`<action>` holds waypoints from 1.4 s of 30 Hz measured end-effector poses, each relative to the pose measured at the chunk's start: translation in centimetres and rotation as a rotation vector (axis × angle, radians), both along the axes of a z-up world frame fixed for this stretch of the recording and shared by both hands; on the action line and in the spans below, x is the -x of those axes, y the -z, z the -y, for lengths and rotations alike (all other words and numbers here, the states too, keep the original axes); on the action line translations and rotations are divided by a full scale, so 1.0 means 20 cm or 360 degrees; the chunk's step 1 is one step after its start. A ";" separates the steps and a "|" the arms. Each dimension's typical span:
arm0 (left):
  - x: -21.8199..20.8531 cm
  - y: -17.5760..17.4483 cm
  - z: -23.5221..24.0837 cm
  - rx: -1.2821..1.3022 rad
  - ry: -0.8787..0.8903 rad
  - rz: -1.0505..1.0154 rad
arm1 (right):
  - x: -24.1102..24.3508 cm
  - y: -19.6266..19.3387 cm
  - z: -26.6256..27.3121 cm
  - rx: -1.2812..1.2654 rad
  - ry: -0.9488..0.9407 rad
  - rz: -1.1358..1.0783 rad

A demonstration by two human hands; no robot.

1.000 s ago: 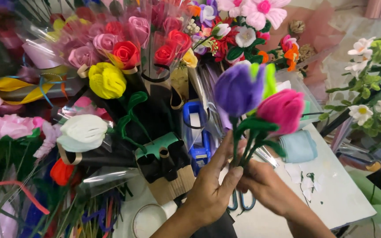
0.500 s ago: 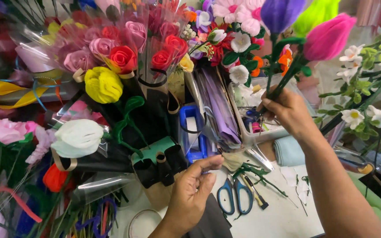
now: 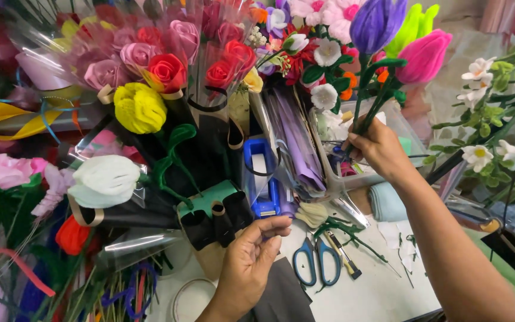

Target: The person cuts a piece of black paper with a utility knife, then folds it. They then pick up several artificial flowers and place them into a wooden holder on the table.

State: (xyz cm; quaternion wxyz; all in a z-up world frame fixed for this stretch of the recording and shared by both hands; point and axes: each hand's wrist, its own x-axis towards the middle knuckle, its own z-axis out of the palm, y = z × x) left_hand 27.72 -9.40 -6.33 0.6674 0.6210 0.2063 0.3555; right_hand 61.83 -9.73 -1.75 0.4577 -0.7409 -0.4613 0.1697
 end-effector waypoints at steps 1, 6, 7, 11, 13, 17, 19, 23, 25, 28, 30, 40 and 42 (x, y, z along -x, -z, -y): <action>0.00 0.00 0.00 0.0039 -0.0006 -0.0033 | -0.02 0.03 -0.01 0.0013 -0.0022 -0.0017; 0.03 0.03 0.00 0.0079 0.0006 -0.0030 | -0.02 0.02 0.01 0.0168 -0.0037 0.0169; 0.04 0.04 0.00 0.0135 0.0002 -0.0032 | -0.02 0.03 0.02 0.0220 -0.0004 0.0246; 0.07 0.06 0.00 0.0073 -0.0013 -0.0046 | -0.03 0.06 0.03 0.0175 -0.0120 0.0181; 0.08 0.08 0.00 0.0061 -0.0019 -0.0018 | -0.03 0.10 0.02 0.0290 -0.0086 0.0259; 0.11 0.11 0.01 0.0071 -0.0060 0.0009 | -0.06 0.17 0.00 0.0473 -0.0071 0.0384; 0.14 0.09 0.01 0.0091 -0.0066 -0.0044 | -0.06 0.17 0.00 0.0528 -0.0056 0.0589; 0.18 0.13 0.03 0.0095 -0.0151 0.0019 | -0.11 0.26 -0.05 0.0632 -0.0021 0.0804; 0.22 0.12 0.04 0.0107 -0.0115 -0.0056 | -0.17 0.36 -0.09 0.0877 -0.0020 0.1042; 0.28 0.08 0.04 0.0023 -0.0133 -0.0128 | -0.07 0.33 -0.09 0.1138 0.0110 0.1111; 0.32 0.08 0.03 0.0019 -0.0155 -0.0103 | -0.02 0.30 -0.12 0.1240 0.0084 0.1181; 0.62 -0.13 0.11 -0.0130 -0.0103 -0.0333 | -0.47 0.53 -0.27 0.1353 -0.0396 0.1502; 0.73 -0.22 0.14 -0.0269 -0.0105 -0.0433 | -0.39 0.53 -0.24 0.1326 -0.0143 0.1417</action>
